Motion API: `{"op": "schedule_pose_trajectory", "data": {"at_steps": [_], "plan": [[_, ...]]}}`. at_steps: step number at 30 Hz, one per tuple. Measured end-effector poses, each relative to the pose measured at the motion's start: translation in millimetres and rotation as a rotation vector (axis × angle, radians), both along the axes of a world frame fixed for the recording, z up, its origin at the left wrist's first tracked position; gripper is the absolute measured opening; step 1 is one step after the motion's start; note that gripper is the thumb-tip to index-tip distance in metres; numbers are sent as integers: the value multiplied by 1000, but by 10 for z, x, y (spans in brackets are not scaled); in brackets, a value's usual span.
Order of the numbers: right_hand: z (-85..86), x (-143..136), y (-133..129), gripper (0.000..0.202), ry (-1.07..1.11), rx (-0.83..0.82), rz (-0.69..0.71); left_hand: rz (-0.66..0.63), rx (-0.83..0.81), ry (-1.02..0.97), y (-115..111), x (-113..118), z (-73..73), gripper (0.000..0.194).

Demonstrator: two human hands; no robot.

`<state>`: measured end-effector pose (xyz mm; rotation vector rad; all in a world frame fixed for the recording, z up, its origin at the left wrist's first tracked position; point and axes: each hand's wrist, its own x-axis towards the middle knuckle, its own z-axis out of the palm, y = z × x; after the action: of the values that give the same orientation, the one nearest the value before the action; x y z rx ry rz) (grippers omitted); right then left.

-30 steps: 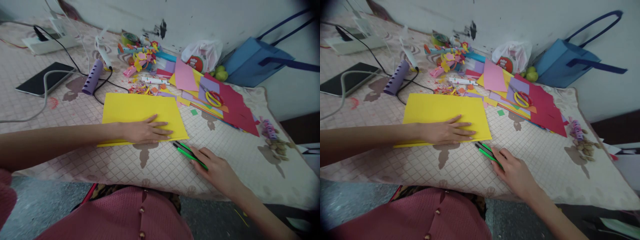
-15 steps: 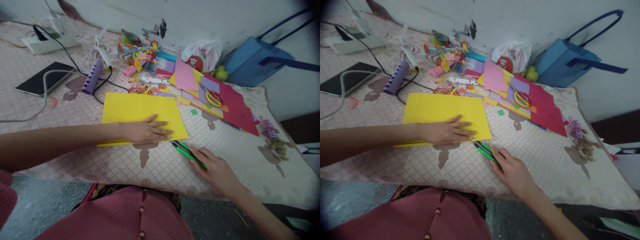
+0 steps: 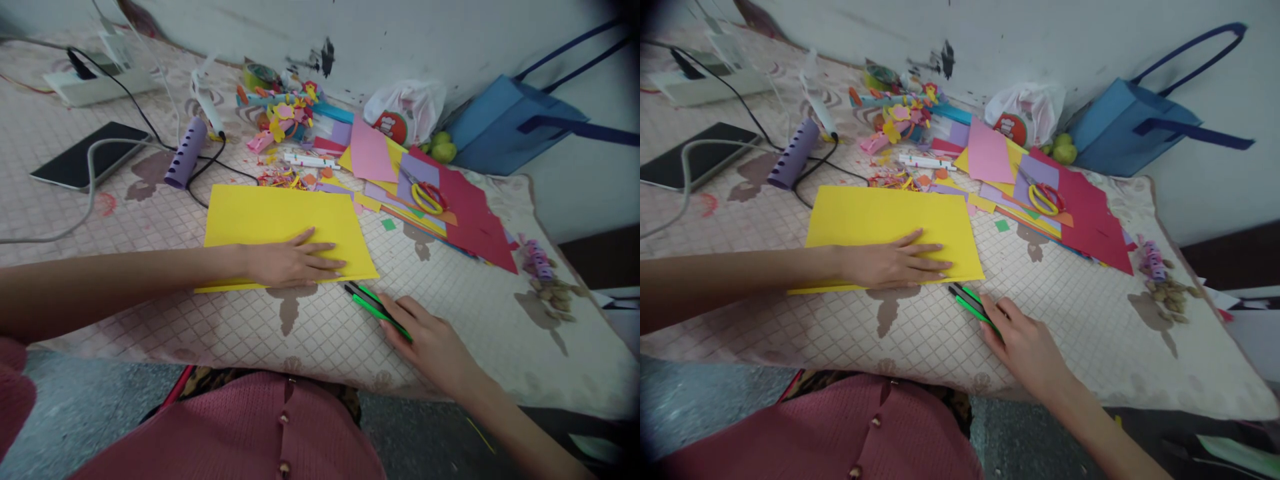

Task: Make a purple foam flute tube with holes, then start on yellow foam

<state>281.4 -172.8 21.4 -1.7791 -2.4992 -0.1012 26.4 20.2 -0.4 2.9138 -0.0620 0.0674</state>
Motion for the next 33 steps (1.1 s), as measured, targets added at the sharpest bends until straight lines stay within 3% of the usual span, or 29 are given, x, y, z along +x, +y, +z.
{"op": "schedule_pose_trajectory", "data": {"at_steps": [8, 18, 26, 33], "plan": [[27, 5, -1, 40, 37, -53, 2, -5, -48, -100, -3, -5, -10, 46], [1, -38, -6, 40, -11, -22, -13, 13, -67, -20, -6, 2, 8, 48], [-6, -20, -17, 39, 9, -19, -1, 5, -103, -121, -6, -6, -10, 47], [-8, -82, -2, 40, -28, 15, -16, 10, -91, -54, 1, -7, -13, 47]]}}
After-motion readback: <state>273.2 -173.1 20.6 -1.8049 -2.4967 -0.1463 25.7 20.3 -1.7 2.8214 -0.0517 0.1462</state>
